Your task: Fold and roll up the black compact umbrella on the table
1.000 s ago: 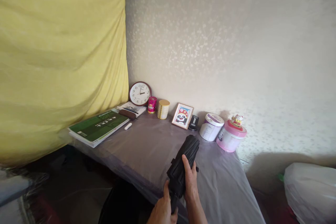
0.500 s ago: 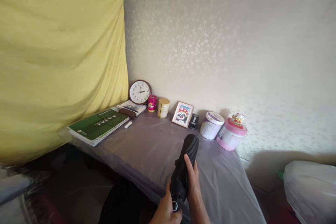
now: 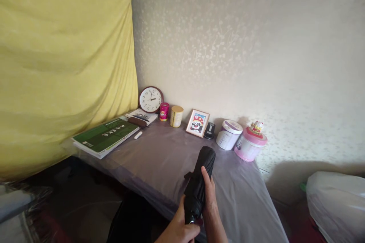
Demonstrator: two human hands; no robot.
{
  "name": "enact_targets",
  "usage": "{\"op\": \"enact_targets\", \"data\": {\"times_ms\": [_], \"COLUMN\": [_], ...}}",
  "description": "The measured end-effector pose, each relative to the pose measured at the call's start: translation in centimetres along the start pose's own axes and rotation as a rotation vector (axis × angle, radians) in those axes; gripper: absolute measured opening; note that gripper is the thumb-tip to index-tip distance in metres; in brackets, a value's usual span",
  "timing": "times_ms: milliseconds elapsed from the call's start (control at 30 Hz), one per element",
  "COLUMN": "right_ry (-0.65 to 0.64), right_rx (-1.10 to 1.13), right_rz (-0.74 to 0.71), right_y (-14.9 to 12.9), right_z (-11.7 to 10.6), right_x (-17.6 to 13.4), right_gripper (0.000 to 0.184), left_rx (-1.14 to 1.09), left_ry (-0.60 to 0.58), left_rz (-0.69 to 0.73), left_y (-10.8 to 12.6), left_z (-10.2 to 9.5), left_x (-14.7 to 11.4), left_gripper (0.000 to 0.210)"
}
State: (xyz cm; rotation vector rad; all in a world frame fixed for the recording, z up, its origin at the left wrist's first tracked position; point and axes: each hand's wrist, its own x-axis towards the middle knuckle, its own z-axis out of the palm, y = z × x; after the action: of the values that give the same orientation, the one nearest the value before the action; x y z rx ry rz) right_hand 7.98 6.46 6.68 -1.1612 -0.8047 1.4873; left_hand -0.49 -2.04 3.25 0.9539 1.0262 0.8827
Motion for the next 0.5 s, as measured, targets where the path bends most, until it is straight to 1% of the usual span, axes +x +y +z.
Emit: {"op": "enact_targets", "data": {"times_ms": [67, 100, 200, 267, 300, 333, 367, 433, 500], "right_ry": [0.017, 0.034, 0.071, 0.084, 0.093, 0.103, 0.109, 0.084, 0.035], "right_rx": [-0.039, -0.058, -0.086, -0.074, -0.062, -0.046, -0.03, 0.01, 0.032], "right_rz": [-0.061, -0.09, -0.122, -0.115, -0.107, -0.1, -0.086, -0.045, -0.012], "right_y": [0.2, 0.3, 0.7, 0.7, 0.7, 0.6, 0.6, 0.5, 0.5], "right_z": [0.0, 0.0, 0.1, 0.1, 0.2, 0.2, 0.1, 0.1, 0.0], "right_x": [0.0, 0.1, 0.2, 0.2, 0.3, 0.3, 0.4, 0.5, 0.5], "right_gripper": [0.056, 0.056, 0.056, 0.056, 0.056, 0.055, 0.055, 0.057, 0.059], "left_rx": [0.162, 0.275, 0.533, 0.598, 0.591, 0.555, 0.477, 0.234, 0.053], "left_ry": [0.135, 0.215, 0.304, 0.335, 0.343, 0.328, 0.284, 0.137, 0.04], "left_rz": [0.005, 0.054, 0.177, 0.208, 0.215, 0.215, 0.244, 0.155, 0.061], "left_y": [-1.1, -1.7, -2.6, -2.1, -1.6, -1.0, -0.4, 0.5, 0.8], "left_z": [0.1, 0.1, -0.1, -0.3, -0.4, -0.4, -0.4, -0.4, -0.3], "left_x": [0.5, 0.8, 1.0, 0.7, 0.4, 0.1, -0.2, -0.5, -0.4], "left_gripper": [0.078, 0.082, 0.089, 0.088, 0.087, 0.084, 0.082, 0.075, 0.066]}}
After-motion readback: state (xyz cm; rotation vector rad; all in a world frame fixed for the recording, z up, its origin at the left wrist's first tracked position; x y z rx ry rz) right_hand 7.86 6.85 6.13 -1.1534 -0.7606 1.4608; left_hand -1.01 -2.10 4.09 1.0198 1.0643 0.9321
